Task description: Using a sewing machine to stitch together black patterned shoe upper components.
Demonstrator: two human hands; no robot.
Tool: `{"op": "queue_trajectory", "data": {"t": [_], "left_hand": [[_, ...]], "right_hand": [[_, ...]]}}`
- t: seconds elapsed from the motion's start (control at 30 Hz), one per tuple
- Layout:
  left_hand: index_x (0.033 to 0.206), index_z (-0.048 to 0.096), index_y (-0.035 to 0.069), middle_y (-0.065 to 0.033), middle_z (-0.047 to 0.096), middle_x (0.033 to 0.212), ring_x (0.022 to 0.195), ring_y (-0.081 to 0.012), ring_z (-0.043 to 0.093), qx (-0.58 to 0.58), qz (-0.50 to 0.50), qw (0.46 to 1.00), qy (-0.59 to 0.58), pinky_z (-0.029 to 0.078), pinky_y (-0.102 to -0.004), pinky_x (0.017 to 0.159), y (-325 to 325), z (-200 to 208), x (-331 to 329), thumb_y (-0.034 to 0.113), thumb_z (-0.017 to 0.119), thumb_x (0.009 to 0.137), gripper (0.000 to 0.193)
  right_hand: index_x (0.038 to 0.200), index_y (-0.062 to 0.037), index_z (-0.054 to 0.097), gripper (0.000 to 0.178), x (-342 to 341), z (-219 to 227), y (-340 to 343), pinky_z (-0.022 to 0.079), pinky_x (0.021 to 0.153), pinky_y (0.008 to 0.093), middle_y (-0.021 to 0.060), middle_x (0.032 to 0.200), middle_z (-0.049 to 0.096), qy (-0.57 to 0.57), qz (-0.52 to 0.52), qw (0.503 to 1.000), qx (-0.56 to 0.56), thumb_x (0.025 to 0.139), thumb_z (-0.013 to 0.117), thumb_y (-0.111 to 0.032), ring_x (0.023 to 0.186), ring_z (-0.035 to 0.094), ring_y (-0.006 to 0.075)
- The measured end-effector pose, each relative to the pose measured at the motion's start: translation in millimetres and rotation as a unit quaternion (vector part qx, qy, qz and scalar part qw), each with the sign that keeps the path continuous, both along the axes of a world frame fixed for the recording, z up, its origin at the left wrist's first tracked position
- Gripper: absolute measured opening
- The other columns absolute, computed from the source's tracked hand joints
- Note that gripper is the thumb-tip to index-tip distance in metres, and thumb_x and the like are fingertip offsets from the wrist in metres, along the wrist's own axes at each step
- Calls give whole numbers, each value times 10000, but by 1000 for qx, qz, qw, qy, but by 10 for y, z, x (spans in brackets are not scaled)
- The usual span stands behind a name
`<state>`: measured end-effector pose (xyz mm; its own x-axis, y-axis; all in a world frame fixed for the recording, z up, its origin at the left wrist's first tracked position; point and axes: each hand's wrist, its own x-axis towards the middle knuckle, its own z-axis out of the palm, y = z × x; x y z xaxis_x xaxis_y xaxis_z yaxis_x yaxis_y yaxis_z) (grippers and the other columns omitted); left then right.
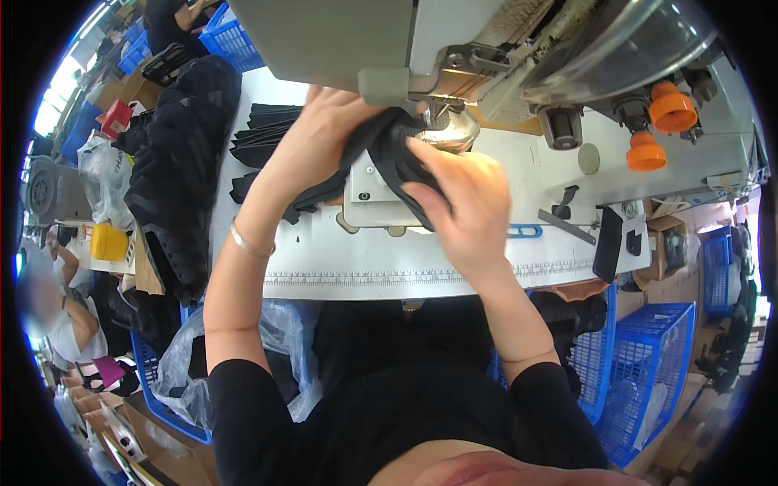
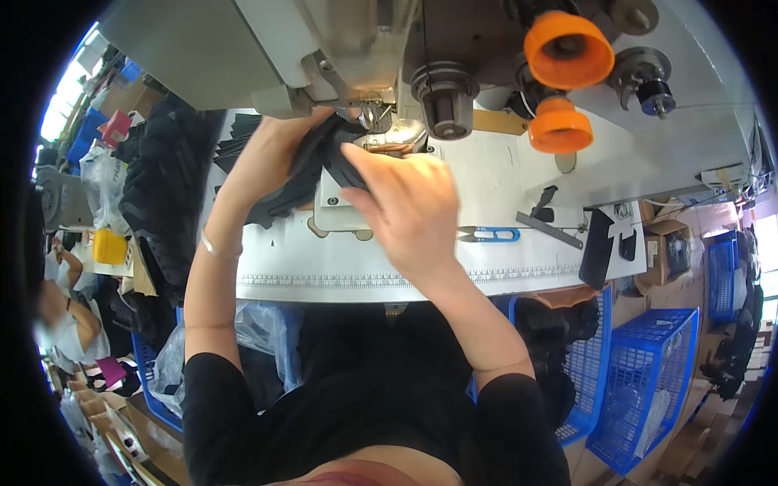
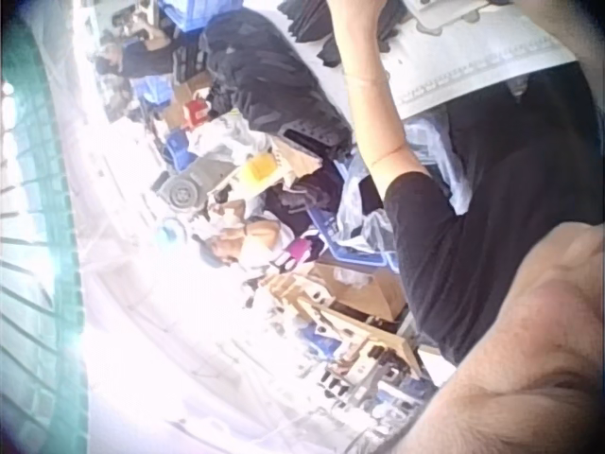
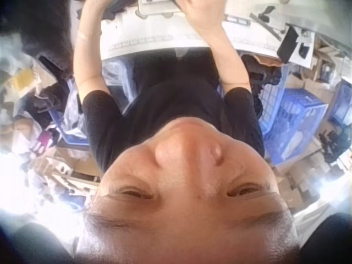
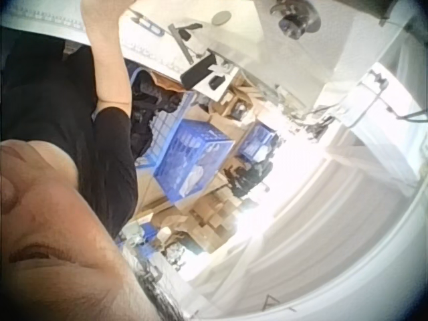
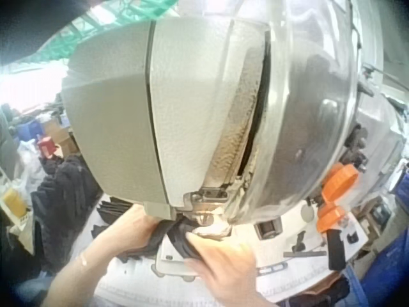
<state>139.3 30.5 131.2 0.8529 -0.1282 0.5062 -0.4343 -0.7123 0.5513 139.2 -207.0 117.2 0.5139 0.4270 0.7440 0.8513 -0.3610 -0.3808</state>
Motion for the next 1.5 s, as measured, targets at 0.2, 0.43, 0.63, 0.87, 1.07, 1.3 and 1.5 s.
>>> {"op": "queue_trajectory", "data": {"t": [0.2, 0.43, 0.63, 0.87, 1.07, 1.3, 1.5], "left_hand": [[1126, 728, -2, -126, 724, 1196, 1134, -315, 669, 164, -51, 958, -231, 506, -438, 1024, -170, 4, -105, -14, 696, 731, 396], [1062, 753, -22, -135, 703, 1062, 1090, -361, 719, 119, 0, 949, -291, 613, -406, 900, -478, -94, -151, -102, 718, 595, 476], [1045, 752, -26, -132, 701, 1057, 1102, -367, 715, 121, 13, 952, -281, 617, -410, 912, -475, -116, -171, -111, 712, 588, 466], [1030, 742, -6, -103, 685, 1094, 1131, -313, 699, 128, 8, 947, -294, 633, -389, 835, -459, -143, -130, -60, 759, 608, 425], [1008, 743, -9, -101, 692, 1079, 1127, -313, 706, 110, 0, 942, -318, 638, -391, 846, -412, -187, -84, -39, 771, 614, 397], [1005, 739, -12, -103, 692, 1061, 1107, -319, 714, 129, 9, 928, -349, 637, -409, 867, -446, -203, -72, -23, 744, 646, 360], [1002, 731, -22, -108, 683, 1063, 1112, -313, 711, 150, 22, 926, -347, 631, -420, 890, -478, -182, -89, -22, 719, 666, 336]], "right_hand": [[1177, -156, 767, 330, 111, 69, -205, 408, 982, 405, -14, 894, 656, -79, -81, 992, -54, 860, 750, -67, 878, 589, 203], [1110, -141, 816, 262, 302, 86, -269, 426, 887, 367, 10, 777, 599, -42, -57, 997, -42, 854, 791, -93, 845, 539, 225], [1110, -140, 820, 288, 302, 40, -248, 458, 750, 343, 4, 775, 600, -13, -52, 998, -18, 835, 808, -54, 835, 532, 217], [1113, -139, 821, 288, 295, 46, -266, 445, 734, 330, -3, 768, 594, -18, -50, 998, -24, 837, 810, -58, 810, 512, 203], [1115, -137, 820, 286, 259, 10, -225, 440, 732, 329, -8, 769, 589, -26, -53, 998, -26, 837, 811, -67, 814, 512, 199], [1118, -138, 818, 289, 276, 44, -264, 442, 734, 333, -4, 764, 587, -19, -54, 998, -41, 839, 807, -64, 807, 509, 203], [1114, -144, 819, 277, 343, 118, -288, 441, 736, 335, 9, 764, 597, -9, -29, 999, -38, 848, 799, -72, 805, 515, 212]]}}
